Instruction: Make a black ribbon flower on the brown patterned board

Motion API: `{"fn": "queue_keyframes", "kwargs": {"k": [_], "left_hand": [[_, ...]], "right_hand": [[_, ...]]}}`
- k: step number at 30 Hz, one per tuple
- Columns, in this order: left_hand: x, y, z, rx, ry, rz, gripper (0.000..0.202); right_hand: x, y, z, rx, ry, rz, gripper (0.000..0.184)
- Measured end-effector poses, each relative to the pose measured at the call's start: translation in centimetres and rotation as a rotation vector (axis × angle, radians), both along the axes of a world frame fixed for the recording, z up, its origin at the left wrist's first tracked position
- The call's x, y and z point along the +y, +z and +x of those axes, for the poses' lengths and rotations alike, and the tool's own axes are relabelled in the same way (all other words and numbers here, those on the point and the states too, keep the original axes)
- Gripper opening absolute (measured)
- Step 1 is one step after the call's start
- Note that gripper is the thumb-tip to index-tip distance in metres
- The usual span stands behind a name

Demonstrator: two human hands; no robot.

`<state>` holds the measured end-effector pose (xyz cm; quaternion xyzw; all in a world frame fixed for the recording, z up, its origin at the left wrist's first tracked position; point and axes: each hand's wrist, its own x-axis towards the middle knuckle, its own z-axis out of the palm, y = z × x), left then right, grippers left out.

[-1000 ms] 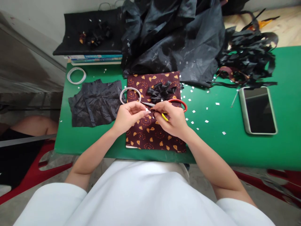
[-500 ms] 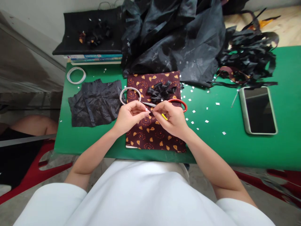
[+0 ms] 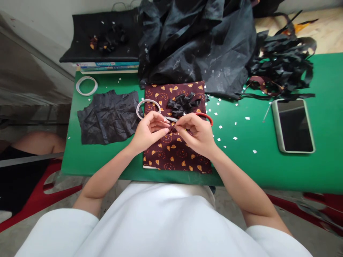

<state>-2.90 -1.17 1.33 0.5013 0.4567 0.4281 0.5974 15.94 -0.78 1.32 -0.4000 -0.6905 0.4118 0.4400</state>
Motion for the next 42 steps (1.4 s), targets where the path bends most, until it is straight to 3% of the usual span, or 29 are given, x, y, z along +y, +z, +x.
{"fn": "queue_keyframes", "kwargs": {"k": [10,19,24,33,42], "left_hand": [[-0.35,0.15,0.16,-0.047,-0.050,0.016,0.042],[-0.56,-0.25,0.60,-0.065,0.003,0.076,0.031],[-0.63,-0.22,0.53,-0.080,0.006,0.136,0.028],[-0.51,-0.19,0.64,-0.089,0.024,0.147,0.029],[-0.48,-0.31,0.67,-0.059,0.040,0.141,0.034]], "right_hand": [[0.02,0.01,-0.17,0.073,-0.056,-0.088,0.005],[0.08,-0.24,-0.10,0.040,0.016,-0.087,0.004],[0.03,-0.55,-0.05,-0.041,-0.015,0.030,0.009],[0.10,-0.80,0.06,-0.186,-0.092,0.408,0.020],[0.04,-0.60,0.12,-0.212,-0.079,0.474,0.018]]}}
